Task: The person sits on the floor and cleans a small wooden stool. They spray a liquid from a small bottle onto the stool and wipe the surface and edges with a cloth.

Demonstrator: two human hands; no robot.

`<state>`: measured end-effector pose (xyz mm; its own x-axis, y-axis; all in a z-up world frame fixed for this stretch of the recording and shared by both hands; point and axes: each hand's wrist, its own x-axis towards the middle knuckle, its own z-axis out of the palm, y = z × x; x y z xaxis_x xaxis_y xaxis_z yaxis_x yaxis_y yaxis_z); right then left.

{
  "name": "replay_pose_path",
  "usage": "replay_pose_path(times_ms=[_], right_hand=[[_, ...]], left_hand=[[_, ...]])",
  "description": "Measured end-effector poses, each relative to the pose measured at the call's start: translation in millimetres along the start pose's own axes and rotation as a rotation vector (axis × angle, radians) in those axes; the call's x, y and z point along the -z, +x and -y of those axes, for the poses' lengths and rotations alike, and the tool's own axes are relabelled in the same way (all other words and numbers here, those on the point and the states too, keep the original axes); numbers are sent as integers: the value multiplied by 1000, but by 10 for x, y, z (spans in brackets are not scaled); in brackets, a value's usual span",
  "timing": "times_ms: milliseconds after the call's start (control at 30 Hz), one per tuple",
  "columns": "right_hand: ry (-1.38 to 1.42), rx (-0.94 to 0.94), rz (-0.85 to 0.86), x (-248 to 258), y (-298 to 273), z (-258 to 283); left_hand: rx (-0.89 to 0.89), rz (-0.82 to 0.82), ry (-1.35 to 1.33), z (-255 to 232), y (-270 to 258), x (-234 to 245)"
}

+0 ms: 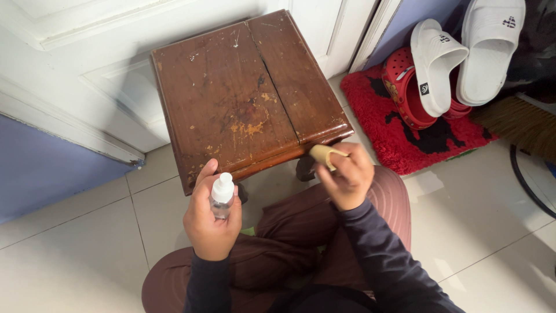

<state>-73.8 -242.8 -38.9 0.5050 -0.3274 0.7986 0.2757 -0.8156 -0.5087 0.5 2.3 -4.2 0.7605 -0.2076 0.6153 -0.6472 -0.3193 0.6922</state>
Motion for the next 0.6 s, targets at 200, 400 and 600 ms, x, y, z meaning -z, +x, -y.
replay_pose_path(times_ms=[200,400,600], right_hand=[[92,-219,-91,-23,-47,15],[143,-269,-128,-134,4,200],[47,-209,6,-67,176,424]], left_hand=[[-32,-4,-2,21,-7,-12],[-15,6,19,32,-22,-16],[-35,-4,21,49,-39,-44]])
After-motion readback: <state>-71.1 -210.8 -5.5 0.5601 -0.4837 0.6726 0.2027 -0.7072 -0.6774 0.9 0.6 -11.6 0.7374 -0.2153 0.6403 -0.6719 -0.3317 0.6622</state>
